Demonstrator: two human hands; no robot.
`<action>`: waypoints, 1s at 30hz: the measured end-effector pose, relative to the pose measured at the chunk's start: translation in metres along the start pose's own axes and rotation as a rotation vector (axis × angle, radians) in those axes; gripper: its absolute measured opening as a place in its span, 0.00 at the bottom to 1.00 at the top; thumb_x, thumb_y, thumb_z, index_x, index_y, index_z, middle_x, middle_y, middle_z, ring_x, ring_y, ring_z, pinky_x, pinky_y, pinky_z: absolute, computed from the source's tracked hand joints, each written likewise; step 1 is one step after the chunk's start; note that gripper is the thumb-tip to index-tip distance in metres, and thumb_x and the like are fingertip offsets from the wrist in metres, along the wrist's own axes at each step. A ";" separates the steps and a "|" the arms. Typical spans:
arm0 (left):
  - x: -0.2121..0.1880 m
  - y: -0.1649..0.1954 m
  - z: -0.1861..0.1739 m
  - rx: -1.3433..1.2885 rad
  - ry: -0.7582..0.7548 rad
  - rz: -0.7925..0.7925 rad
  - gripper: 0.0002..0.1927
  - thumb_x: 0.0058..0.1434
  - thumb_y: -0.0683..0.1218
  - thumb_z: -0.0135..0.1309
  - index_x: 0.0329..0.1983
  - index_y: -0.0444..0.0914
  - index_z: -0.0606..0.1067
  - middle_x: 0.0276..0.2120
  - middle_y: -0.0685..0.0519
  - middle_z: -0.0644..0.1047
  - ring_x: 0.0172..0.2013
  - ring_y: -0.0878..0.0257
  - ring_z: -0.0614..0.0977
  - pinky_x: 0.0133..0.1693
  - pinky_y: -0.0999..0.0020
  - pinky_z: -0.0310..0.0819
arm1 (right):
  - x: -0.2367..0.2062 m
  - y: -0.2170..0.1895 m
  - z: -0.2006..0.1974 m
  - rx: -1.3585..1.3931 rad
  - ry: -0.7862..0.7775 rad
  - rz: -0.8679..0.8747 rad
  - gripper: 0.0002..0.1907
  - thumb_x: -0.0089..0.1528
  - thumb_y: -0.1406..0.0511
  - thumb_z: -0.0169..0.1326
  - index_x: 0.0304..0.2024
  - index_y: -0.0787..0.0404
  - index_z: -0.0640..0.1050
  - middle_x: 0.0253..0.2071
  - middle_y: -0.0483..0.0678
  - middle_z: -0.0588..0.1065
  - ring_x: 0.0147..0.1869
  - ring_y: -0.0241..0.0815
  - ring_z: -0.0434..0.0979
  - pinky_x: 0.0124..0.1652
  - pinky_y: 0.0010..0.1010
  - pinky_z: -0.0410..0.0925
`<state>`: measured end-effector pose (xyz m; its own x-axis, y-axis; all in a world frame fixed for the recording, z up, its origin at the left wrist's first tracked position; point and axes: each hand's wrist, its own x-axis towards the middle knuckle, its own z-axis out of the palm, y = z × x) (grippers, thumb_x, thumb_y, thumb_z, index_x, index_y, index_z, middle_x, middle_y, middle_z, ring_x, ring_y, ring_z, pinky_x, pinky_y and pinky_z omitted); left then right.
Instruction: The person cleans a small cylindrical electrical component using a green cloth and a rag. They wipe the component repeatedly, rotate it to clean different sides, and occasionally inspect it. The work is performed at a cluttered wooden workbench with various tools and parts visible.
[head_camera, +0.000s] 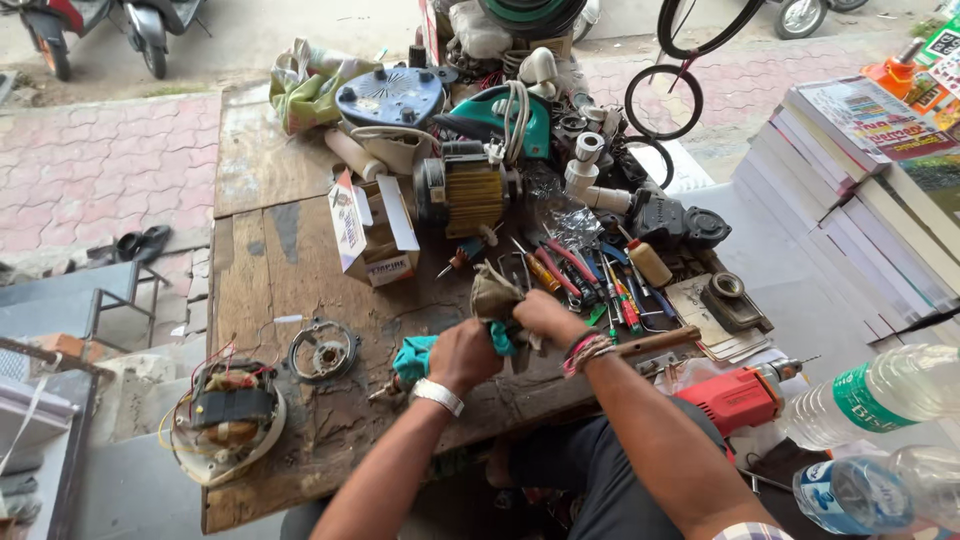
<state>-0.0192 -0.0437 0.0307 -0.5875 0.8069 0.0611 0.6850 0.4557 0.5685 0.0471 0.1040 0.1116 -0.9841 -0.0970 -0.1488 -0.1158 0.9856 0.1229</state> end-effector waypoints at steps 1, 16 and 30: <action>0.002 -0.001 -0.010 -0.051 -0.050 -0.016 0.16 0.55 0.55 0.59 0.41 0.41 0.78 0.37 0.39 0.83 0.38 0.39 0.84 0.41 0.47 0.78 | -0.004 0.002 0.000 0.530 -0.004 0.187 0.08 0.60 0.68 0.55 0.38 0.62 0.84 0.36 0.55 0.81 0.39 0.49 0.79 0.43 0.42 0.72; 0.046 -0.057 -0.059 -0.761 -0.768 0.171 0.24 0.38 0.39 0.65 0.43 0.37 0.79 0.36 0.55 0.83 0.36 0.63 0.82 0.43 0.63 0.79 | -0.061 -0.022 -0.036 0.341 0.758 -0.254 0.23 0.47 0.64 0.68 0.46 0.55 0.79 0.51 0.56 0.76 0.61 0.57 0.73 0.62 0.47 0.62; 0.019 -0.039 -0.042 -0.463 -0.575 0.215 0.19 0.48 0.47 0.65 0.43 0.40 0.76 0.37 0.50 0.84 0.38 0.57 0.85 0.45 0.61 0.80 | -0.034 -0.025 0.009 0.505 0.543 -0.034 0.10 0.59 0.61 0.58 0.35 0.61 0.75 0.25 0.52 0.76 0.32 0.52 0.80 0.33 0.42 0.72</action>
<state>-0.0754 -0.0625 0.0442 -0.0582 0.9862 -0.1553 0.4337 0.1651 0.8858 0.0850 0.0841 0.1046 -0.9241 -0.0544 0.3782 -0.2006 0.9115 -0.3590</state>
